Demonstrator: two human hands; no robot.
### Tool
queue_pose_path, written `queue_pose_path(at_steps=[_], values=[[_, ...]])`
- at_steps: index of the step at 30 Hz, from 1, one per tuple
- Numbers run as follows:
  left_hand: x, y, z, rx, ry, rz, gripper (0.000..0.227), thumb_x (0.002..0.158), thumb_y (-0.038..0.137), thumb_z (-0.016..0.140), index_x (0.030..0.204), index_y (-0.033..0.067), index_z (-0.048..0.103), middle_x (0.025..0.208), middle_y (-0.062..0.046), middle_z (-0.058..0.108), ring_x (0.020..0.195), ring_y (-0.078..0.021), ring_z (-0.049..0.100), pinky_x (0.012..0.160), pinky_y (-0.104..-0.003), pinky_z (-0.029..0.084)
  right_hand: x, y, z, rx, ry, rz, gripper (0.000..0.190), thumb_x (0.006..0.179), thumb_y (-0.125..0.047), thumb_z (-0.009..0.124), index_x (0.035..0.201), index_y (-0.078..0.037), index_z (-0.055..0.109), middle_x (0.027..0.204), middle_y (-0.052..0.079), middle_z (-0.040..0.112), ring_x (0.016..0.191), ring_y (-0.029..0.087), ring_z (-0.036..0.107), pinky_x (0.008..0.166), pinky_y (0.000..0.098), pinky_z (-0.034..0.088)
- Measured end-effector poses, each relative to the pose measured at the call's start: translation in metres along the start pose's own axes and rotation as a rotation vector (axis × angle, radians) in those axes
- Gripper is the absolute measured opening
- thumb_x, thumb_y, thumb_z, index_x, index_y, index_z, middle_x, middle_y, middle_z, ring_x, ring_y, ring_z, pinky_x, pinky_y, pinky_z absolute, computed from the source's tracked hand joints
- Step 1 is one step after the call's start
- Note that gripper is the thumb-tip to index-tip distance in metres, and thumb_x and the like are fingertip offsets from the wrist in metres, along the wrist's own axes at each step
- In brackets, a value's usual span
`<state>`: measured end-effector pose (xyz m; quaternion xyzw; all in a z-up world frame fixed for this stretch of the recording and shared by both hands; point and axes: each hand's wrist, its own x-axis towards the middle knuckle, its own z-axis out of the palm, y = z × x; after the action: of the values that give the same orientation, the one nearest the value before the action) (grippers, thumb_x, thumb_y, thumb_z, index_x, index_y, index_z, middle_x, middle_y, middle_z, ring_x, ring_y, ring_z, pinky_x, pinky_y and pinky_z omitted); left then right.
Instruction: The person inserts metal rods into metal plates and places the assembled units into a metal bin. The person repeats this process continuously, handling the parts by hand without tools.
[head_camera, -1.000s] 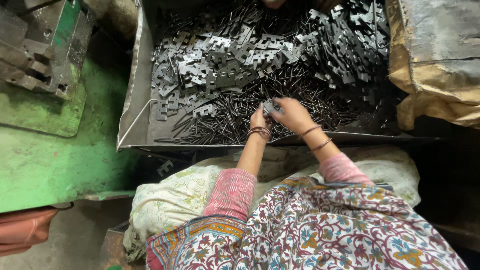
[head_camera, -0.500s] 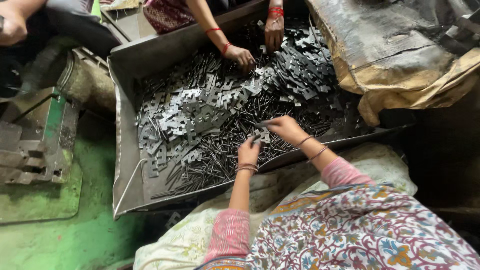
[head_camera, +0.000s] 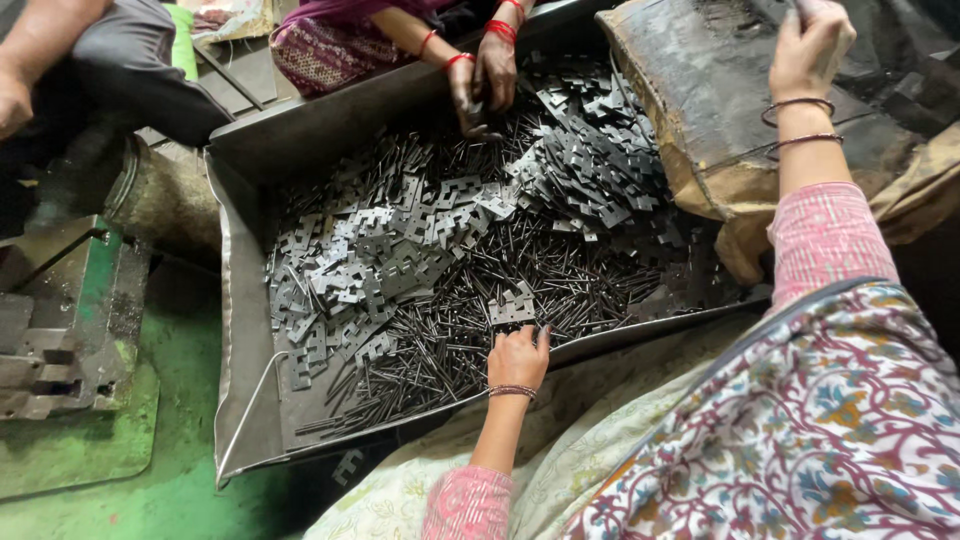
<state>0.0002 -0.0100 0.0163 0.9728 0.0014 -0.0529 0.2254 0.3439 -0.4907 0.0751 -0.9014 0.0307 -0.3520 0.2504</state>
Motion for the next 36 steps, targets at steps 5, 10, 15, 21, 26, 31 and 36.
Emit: queue_pose_path(at_steps=[5,10,15,21,26,31,36], values=[[0.002,0.0,-0.002,-0.012,0.018,0.018,0.045,0.1,0.047,0.052,0.097,0.0063,0.072,0.092,-0.019,0.073,0.093,-0.0398,0.065,0.079,-0.052,0.054,-0.031,0.036,0.039,-0.283,-0.462,0.173,0.057,0.106,-0.037,0.047,0.155,-0.008,0.044,0.161,0.026,0.033,0.146,0.051,0.022,0.111,0.0777,0.01],[0.0,0.001,-0.002,-0.028,0.014,0.002,0.047,0.1,0.048,0.051,0.093,0.0063,0.072,0.094,-0.018,0.074,0.095,-0.0397,0.065,0.08,-0.052,0.055,-0.032,0.027,0.015,-0.205,-0.534,0.189,0.066,0.102,-0.041,0.048,0.16,-0.012,0.037,0.166,0.025,0.021,0.148,0.054,0.015,0.115,0.0725,0.011],[0.0,-0.002,0.001,-0.076,-0.018,-0.018,0.05,0.1,0.05,0.053,0.093,0.005,0.073,0.096,-0.019,0.074,0.1,-0.0406,0.065,0.086,-0.052,0.054,-0.069,-0.067,0.012,-0.107,-0.222,-0.218,0.047,0.105,-0.017,0.061,0.148,0.002,0.056,0.159,0.037,0.033,0.146,0.059,0.028,0.118,0.0631,0.025],[0.008,-0.013,0.018,-0.164,-0.027,-0.037,0.045,0.094,0.049,0.057,0.099,0.0078,0.076,0.098,-0.018,0.075,0.101,-0.0412,0.066,0.088,-0.051,0.055,-0.242,-0.24,0.007,0.309,-0.643,-0.505,0.031,0.087,0.0,0.063,0.116,-0.002,0.074,0.115,0.02,0.07,0.109,0.039,0.066,0.097,0.0457,0.055],[0.032,-0.063,0.02,-0.148,0.007,-0.106,0.027,0.085,0.029,0.06,0.102,0.0142,0.076,0.101,-0.016,0.074,0.095,-0.0378,0.072,0.081,-0.05,0.058,-0.337,-0.269,-0.001,0.266,-0.858,-0.384,0.033,0.09,-0.019,0.068,0.119,-0.005,0.072,0.12,0.018,0.07,0.106,0.039,0.067,0.092,0.0457,0.054],[0.069,-0.17,-0.009,0.117,0.077,-0.241,0.017,0.086,0.013,0.061,0.096,0.0117,0.075,0.1,-0.018,0.074,0.099,-0.0375,0.072,0.083,-0.05,0.059,-0.341,-0.245,0.0,0.283,-0.836,-0.145,0.028,0.097,-0.022,0.071,0.118,-0.003,0.075,0.106,0.018,0.074,0.091,0.032,0.068,0.081,0.0404,0.054],[0.081,-0.286,-0.015,0.298,0.006,-0.439,0.018,0.092,0.011,0.061,0.101,0.0097,0.077,0.108,-0.017,0.075,0.104,-0.0345,0.072,0.084,-0.048,0.06,-0.328,-0.244,0.008,0.425,-0.923,0.249,0.027,0.093,-0.02,0.072,0.116,-0.005,0.076,0.088,0.008,0.075,0.072,0.008,0.065,0.065,0.0273,0.052]])
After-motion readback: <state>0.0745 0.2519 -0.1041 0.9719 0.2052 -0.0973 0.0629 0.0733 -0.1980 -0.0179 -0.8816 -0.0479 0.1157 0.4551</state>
